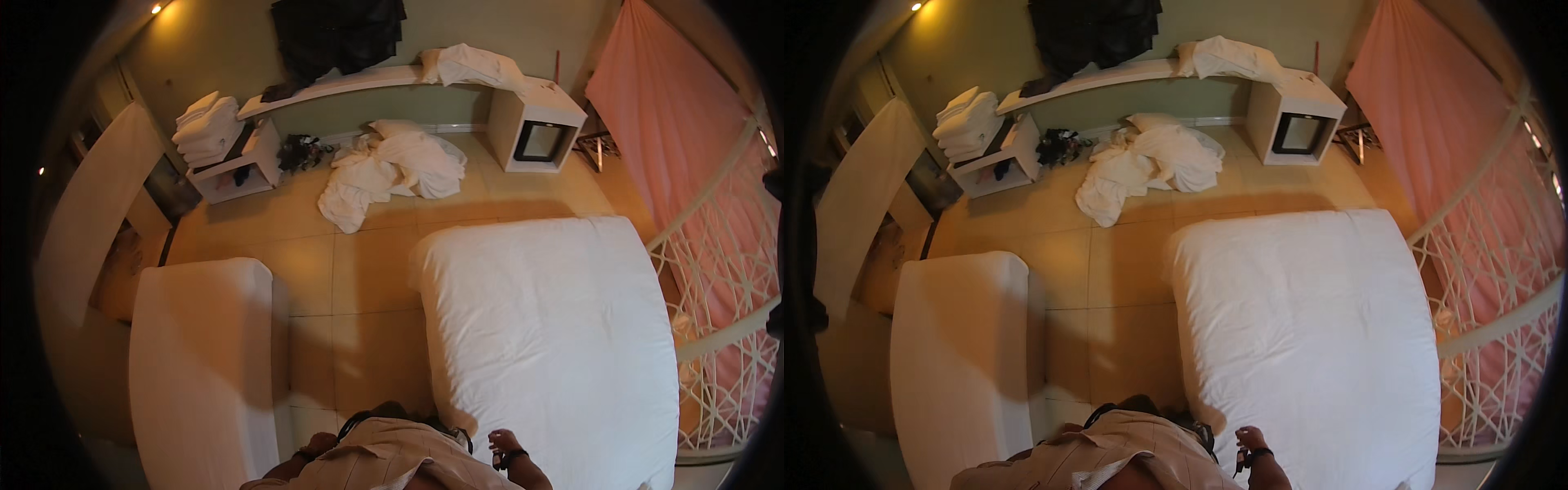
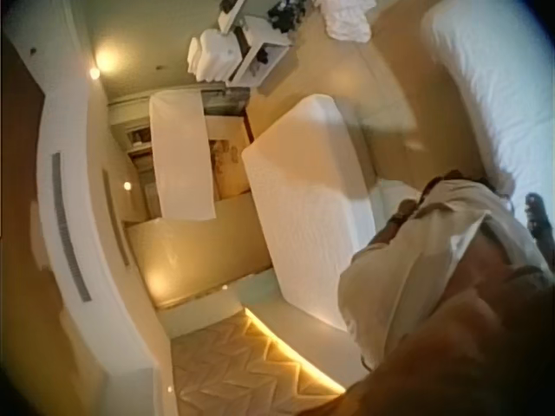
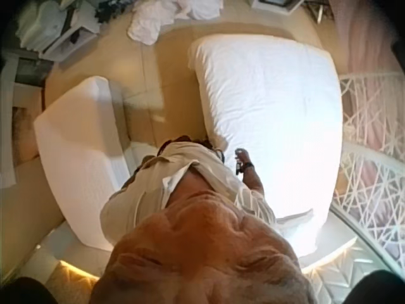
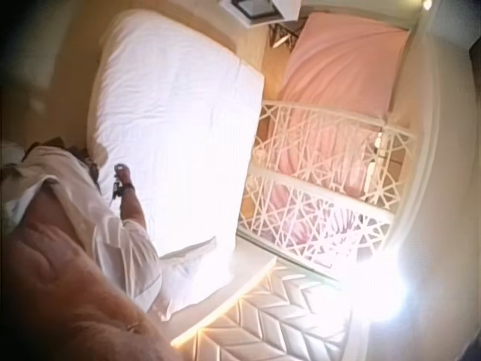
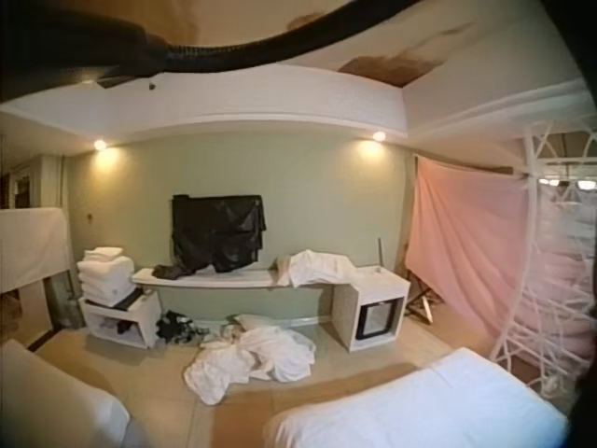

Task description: The person places white pillowcases onto pillows on a round bed. They insert each pillow into a case, adjust the fabric, and smooth the surface before placing the finished pillow on the bed.

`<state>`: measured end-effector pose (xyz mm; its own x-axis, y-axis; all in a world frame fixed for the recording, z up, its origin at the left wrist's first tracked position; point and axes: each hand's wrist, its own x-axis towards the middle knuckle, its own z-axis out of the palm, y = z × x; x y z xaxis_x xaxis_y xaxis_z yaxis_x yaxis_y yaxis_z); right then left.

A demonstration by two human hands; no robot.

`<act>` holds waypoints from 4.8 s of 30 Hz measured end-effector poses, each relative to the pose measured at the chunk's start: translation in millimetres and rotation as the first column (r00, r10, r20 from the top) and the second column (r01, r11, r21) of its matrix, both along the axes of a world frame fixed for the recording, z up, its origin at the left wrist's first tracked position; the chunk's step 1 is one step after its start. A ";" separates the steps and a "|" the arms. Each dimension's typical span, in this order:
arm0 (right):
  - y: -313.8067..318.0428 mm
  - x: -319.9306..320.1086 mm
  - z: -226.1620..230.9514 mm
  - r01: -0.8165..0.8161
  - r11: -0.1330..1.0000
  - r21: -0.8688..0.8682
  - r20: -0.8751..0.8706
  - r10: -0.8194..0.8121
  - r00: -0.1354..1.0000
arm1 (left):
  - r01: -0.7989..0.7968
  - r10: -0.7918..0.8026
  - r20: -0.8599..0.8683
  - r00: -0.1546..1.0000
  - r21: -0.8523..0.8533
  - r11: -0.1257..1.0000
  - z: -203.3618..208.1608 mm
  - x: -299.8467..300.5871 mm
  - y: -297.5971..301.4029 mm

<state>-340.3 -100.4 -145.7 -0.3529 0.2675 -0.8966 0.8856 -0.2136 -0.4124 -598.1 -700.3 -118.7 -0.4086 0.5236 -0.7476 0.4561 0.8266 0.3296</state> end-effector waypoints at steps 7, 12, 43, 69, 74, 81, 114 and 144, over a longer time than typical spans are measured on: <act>23.3 -101.8 -23.6 -0.038 0.995 -0.091 0.015 0.040 0.999 | -0.476 0.475 0.082 0.876 0.001 0.879 -44.2 -65.9 6.2; 29.8 -269.7 -20.5 -0.090 0.996 0.021 -0.066 0.091 0.994 | -0.525 0.520 0.093 0.849 0.032 0.851 -67.7 -172.4 11.0; 178.4 -936.1 -7.7 -0.237 0.967 0.088 -0.210 0.251 0.945 | -0.667 0.673 -0.057 0.737 0.099 0.739 -16.1 -647.2 122.2; 213.6 -1389.4 -107.1 0.190 0.966 -0.173 -0.083 -0.206 0.975 | -0.910 0.857 0.329 -0.395 -0.267 -0.317 25.0 -971.6 161.6; 247.6 -1469.7 -235.7 0.077 0.997 -0.005 -0.234 -0.076 0.969 | -0.617 0.732 0.018 -0.681 -0.552 -0.560 51.6 -886.9 195.7; 300.6 -1571.0 -316.8 0.580 0.774 -0.253 -0.031 -0.606 0.795 | -0.738 0.886 0.030 -0.463 -0.566 -0.366 55.6 -909.7 256.7; 302.1 -1125.9 361.4 0.651 -0.062 0.757 -0.653 -0.015 0.757 | -0.421 0.416 0.394 0.820 -0.077 0.904 -19.0 -1391.0 420.5; -198.0 -574.1 -85.5 0.938 -0.346 -0.001 -0.174 -0.924 -0.341 | 0.436 -0.405 0.265 0.875 -0.068 0.897 67.7 -932.3 558.1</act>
